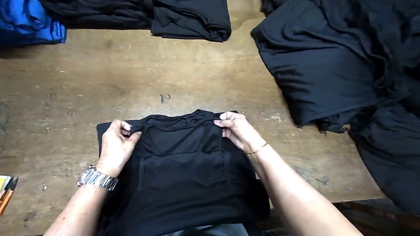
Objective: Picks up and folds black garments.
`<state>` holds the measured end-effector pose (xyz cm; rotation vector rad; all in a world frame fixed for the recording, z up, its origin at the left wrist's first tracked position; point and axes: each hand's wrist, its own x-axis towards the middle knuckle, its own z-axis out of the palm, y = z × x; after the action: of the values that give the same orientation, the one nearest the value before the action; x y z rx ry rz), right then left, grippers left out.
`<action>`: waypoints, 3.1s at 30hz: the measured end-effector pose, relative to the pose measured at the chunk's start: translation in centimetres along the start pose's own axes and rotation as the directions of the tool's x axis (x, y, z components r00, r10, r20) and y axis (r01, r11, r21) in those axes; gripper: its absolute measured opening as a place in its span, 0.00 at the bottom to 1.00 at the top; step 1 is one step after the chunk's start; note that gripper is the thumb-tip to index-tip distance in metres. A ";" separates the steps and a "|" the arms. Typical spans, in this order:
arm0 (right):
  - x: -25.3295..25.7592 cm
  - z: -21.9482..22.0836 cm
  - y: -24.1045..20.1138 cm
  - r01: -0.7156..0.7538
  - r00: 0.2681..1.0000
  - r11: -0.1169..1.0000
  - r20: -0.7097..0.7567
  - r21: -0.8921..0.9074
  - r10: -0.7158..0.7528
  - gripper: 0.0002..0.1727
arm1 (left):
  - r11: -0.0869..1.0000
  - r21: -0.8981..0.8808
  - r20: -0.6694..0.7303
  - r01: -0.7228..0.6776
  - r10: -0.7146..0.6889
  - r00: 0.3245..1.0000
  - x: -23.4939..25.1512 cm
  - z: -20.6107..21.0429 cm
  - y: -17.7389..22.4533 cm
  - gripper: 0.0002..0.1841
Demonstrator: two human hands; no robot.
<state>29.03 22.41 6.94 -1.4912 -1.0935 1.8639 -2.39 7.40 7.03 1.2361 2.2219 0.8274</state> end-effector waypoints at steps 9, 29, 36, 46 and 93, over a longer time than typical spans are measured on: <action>0.1 -0.6 2.6 -0.026 0.935 0.865 0.319 0.502 -0.157 0.32 | 0.995 0.003 0.073 -0.099 0.098 0.992 1.7 0.1 -0.6 0.07; -12.2 -5.6 3.0 0.040 0.956 0.928 0.284 -0.369 0.072 0.07 | 0.911 -0.268 0.423 -0.313 0.403 0.812 -10.2 -3.3 -3.9 0.04; -10.3 -5.3 2.7 0.177 0.983 0.735 0.161 -0.655 -0.094 0.03 | 0.949 -0.298 0.157 -0.105 0.158 0.975 -9.8 -3.1 -3.4 0.09; 1.1 3.2 -0.4 0.349 0.900 0.372 0.198 -0.860 -0.389 0.19 | 0.948 -0.154 0.033 0.280 -0.278 0.960 0.2 0.1 -2.0 0.16; 0.4 1.3 0.5 0.661 0.550 0.089 0.401 -0.745 -0.732 0.11 | 0.955 -0.228 0.084 -0.191 0.215 0.973 0.2 -3.4 0.4 0.14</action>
<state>27.77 22.11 6.41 -0.9804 -2.3736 0.4626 -4.44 6.80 9.74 1.3806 1.8827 1.0285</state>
